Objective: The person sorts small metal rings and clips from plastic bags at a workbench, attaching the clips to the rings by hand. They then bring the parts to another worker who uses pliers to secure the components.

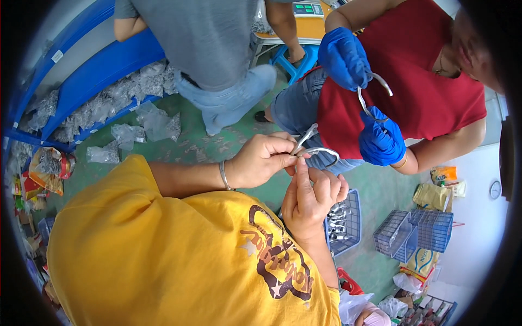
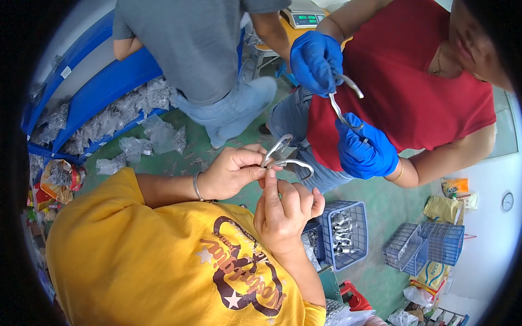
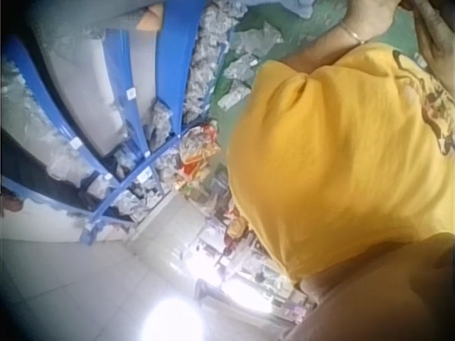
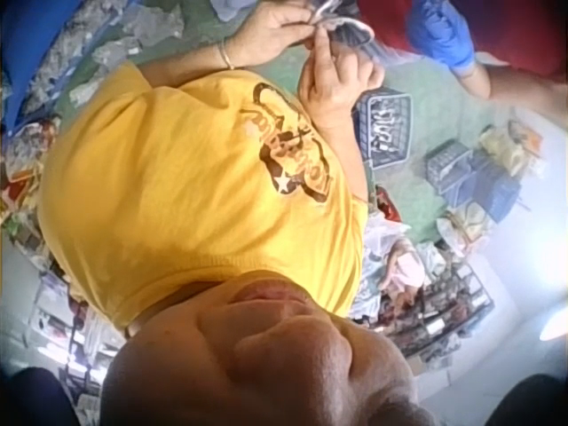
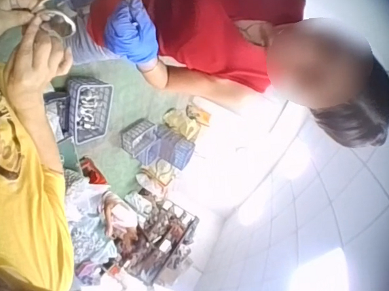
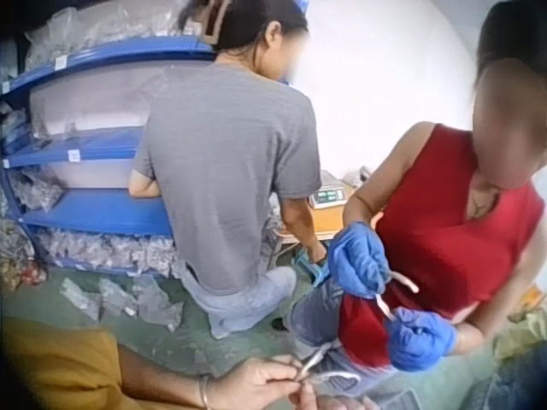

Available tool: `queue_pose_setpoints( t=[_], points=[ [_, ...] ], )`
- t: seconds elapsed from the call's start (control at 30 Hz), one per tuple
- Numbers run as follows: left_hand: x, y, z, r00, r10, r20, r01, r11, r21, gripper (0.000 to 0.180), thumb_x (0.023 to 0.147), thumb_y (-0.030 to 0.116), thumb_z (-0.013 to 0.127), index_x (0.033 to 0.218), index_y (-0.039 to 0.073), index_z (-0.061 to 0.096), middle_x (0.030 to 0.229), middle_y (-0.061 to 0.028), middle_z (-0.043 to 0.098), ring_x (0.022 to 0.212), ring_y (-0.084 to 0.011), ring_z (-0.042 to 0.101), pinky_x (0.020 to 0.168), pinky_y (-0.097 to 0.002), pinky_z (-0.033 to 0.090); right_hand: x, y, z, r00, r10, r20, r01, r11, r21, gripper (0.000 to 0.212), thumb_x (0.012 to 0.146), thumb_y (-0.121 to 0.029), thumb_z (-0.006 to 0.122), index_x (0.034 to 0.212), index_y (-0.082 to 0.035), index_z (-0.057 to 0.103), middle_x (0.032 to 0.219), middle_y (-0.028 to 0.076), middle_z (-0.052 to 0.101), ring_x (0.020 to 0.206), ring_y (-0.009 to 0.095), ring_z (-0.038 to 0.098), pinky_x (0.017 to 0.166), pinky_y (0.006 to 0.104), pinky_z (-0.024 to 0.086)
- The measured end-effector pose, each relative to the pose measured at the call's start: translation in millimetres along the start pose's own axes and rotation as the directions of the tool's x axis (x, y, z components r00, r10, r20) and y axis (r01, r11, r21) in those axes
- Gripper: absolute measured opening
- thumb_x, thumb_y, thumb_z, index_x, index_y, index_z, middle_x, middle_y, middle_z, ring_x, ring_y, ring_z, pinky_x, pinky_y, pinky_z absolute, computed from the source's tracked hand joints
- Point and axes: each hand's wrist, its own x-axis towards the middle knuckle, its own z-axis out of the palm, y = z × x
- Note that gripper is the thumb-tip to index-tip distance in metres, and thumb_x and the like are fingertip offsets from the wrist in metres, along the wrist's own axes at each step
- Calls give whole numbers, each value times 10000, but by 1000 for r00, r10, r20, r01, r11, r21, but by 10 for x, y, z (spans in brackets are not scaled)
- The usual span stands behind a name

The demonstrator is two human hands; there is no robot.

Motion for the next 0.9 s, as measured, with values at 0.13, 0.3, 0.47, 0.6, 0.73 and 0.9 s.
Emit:
queue_pose_setpoints(
  t=[0.13,0.3,0.47,0.6,0.73,0.9],
  points=[
    [-11,15,-1,1000,-5,6,5,1000,28,169,839,-14,515,980,-37,606,885,-47,520,787,-110,568,682,-214,482,-8,1,-12,1000,2,6,-2,1000,12,365,653,-81,589,1015,-71,633,841,-5,520,843,175,478,925,376,220],
    [-41,2,24,1000,10,-2,-10,999,31,171,841,-10,516,984,-35,606,891,-51,533,772,-107,570,676,-216,480,-32,-9,-35,1000,5,17,-6,1000,22,374,652,-86,588,1023,-74,632,839,-6,524,840,176,477,922,377,224],
    [-71,12,56,998,-60,15,61,997,-52,176,854,-1,502,994,-14,609,854,-40,556,752,-97,569,658,-216,474,-53,-32,-71,1000,11,20,-11,1000,10,388,649,-91,593,1035,-80,629,834,-9,519,834,180,475,900,381,243],
    [-94,65,61,976,-204,72,215,951,-223,183,868,28,498,1018,-13,593,831,-40,575,732,-94,567,661,-219,469,-24,-45,-173,997,44,-62,-43,999,18,326,681,-10,605,1005,-42,611,827,64,508,784,210,467,763,352,307],
    [-148,13,-15,972,-216,94,235,920,-314,201,876,56,499,1048,-19,570,820,-24,571,700,-88,564,671,-232,480,-49,-6,-118,978,99,-186,-93,995,42,364,691,3,608,1051,-36,571,918,101,485,840,227,444,732,329,312],
    [-185,10,-10,951,-276,137,305,784,-541,231,875,95,506,1070,-21,551,905,-46,572,722,-87,544,693,-259,476,-53,-7,-125,964,98,-247,-100,995,5,385,675,-32,627,1055,-65,573,902,59,500,817,212,458,738,334,293]
  ],
)
